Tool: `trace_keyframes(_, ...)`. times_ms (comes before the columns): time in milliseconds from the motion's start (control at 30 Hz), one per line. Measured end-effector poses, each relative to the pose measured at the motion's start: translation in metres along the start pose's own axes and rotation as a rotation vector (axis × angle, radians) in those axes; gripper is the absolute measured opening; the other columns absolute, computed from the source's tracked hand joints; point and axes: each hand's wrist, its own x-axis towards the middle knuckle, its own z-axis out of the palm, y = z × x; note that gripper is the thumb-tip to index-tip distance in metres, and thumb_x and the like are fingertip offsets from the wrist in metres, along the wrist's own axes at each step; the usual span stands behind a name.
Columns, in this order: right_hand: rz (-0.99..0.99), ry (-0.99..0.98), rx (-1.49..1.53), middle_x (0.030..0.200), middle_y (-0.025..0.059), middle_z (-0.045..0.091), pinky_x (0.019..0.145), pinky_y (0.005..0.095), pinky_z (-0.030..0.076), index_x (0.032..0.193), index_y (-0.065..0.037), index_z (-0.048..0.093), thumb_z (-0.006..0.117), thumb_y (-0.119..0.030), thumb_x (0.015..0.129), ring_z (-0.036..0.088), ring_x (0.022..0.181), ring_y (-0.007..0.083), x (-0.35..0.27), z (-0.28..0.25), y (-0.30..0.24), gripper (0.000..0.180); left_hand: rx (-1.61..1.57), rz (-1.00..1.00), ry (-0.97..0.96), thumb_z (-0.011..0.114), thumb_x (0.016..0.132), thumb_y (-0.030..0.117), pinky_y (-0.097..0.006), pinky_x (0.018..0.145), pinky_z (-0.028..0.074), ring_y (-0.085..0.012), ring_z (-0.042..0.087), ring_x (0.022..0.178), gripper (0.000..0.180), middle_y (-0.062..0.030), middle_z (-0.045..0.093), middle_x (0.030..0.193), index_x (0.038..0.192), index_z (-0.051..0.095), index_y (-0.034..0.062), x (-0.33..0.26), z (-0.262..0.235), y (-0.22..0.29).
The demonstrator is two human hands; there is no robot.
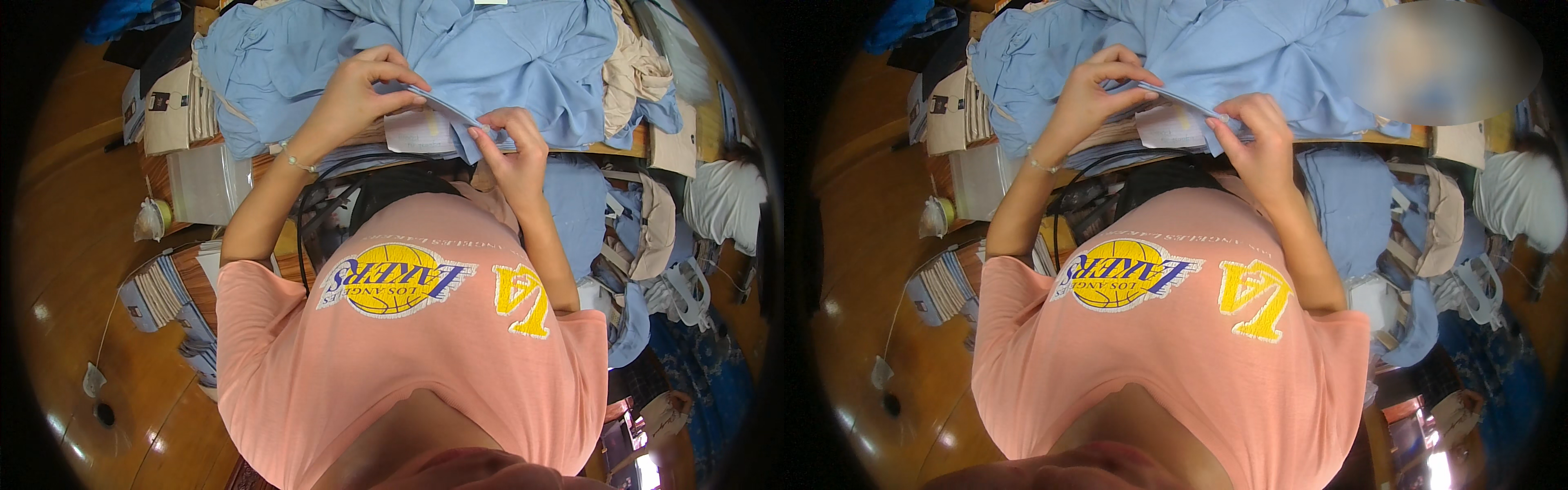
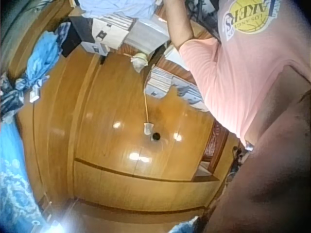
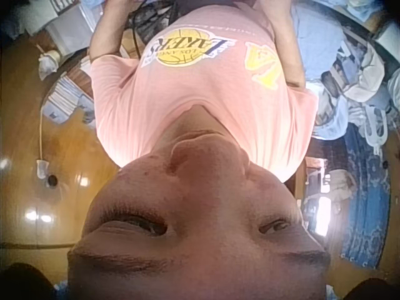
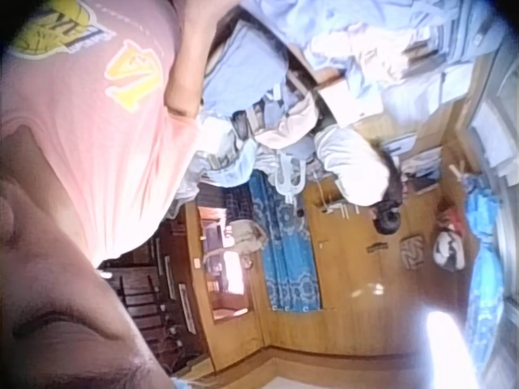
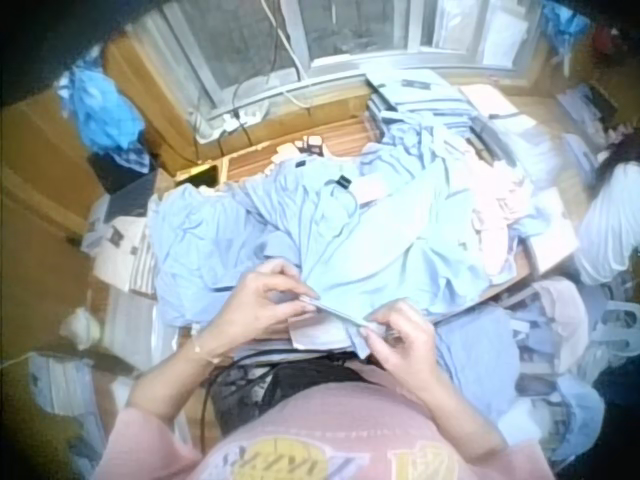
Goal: The person folds several shirts by hand on a wooden table, aligning buttons and smoothing the fabric for each garment. They pick up shirts from a pile, button several buttons on each, and stack them neatly after folding.
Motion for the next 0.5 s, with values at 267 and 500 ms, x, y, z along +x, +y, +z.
trace_keyframes(267,0.153,0.036,0.025,0.072,0.0102,0.057,0.062,0.0297,0.043,0.076,0.000,0.059,0.067,0.000,0.068,0.052,0.066,0.0221,0.0004,0.0003,-0.0092,0.012,0.042,0.015,0.009,0.073,0.068,0.007,-0.022,0.066,0.038,-0.0102,0.048,0.074,0.016,-0.0005,0.051,0.077,0.083,0.070,0.0050,-0.0011,0.0001,0.0022)
trace_keyframes(500,0.068,0.051,-0.003,0.071,0.0104,0.056,0.061,0.0310,0.042,0.072,0.000,0.056,0.065,-0.001,0.067,0.053,0.067,0.0236,0.0014,0.0013,-0.0084,0.010,0.072,0.060,0.013,0.073,0.066,0.006,-0.023,0.068,0.038,-0.0113,0.048,0.075,0.017,-0.0002,0.049,0.076,0.082,0.070,0.0055,-0.0003,-0.0016,0.0052)
